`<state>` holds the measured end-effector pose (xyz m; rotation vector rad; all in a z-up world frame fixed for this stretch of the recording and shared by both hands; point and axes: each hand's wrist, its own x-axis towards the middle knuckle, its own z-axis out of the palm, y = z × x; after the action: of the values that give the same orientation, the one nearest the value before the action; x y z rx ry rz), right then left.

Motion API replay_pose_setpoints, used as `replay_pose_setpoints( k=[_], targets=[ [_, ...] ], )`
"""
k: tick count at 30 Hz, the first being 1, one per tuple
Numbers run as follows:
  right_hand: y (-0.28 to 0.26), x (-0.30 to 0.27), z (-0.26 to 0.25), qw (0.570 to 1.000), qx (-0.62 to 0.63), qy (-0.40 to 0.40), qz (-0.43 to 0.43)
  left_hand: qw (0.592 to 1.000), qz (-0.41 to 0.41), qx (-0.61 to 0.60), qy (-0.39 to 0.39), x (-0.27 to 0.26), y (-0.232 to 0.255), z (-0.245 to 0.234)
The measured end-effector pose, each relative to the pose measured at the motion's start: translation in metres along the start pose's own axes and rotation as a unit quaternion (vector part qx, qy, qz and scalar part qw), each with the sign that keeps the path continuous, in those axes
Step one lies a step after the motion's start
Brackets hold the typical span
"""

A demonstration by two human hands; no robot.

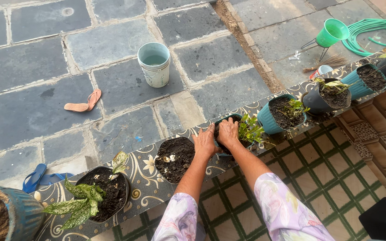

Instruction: The person tends to a small potted plant on a tiled balcony. They use their hands to adjust the soil and foliage, then use a small hand fork to loosen the soil around the plant. The person continues to adjust the soil and plant by hand.

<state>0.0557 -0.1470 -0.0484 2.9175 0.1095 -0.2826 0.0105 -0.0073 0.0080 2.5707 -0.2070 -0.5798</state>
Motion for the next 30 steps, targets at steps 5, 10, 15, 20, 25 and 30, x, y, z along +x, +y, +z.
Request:
replay_pose_setpoints(
  k=[5, 10, 15, 20, 25, 30],
  targets=[
    [-0.006, 0.000, 0.002, 1.000, -0.015, 0.018, 0.006, 1.000, 0.008, 0.003, 0.019, -0.003, -0.001, 0.000],
    [-0.008, 0.005, 0.001, 0.999, -0.044, 0.010, -0.012, 1.000, 0.007, -0.005, 0.017, -0.004, -0.002, -0.002],
    [-0.007, 0.010, 0.000, 1.000, -0.027, -0.010, -0.012, 1.000, 0.006, 0.006, 0.013, -0.004, -0.001, -0.002],
    [-0.006, 0.009, -0.001, 1.000, 0.004, 0.002, -0.003, 1.000, 0.004, 0.020, 0.008, -0.004, 0.002, -0.006],
    [-0.005, 0.005, -0.007, 0.999, 0.026, 0.019, -0.005, 1.000, -0.005, 0.012, -0.017, -0.007, 0.005, -0.013],
    [-0.007, 0.005, -0.014, 0.998, 0.063, 0.012, 0.011, 1.000, -0.003, 0.016, -0.014, 0.000, 0.000, -0.002]
  ],
)
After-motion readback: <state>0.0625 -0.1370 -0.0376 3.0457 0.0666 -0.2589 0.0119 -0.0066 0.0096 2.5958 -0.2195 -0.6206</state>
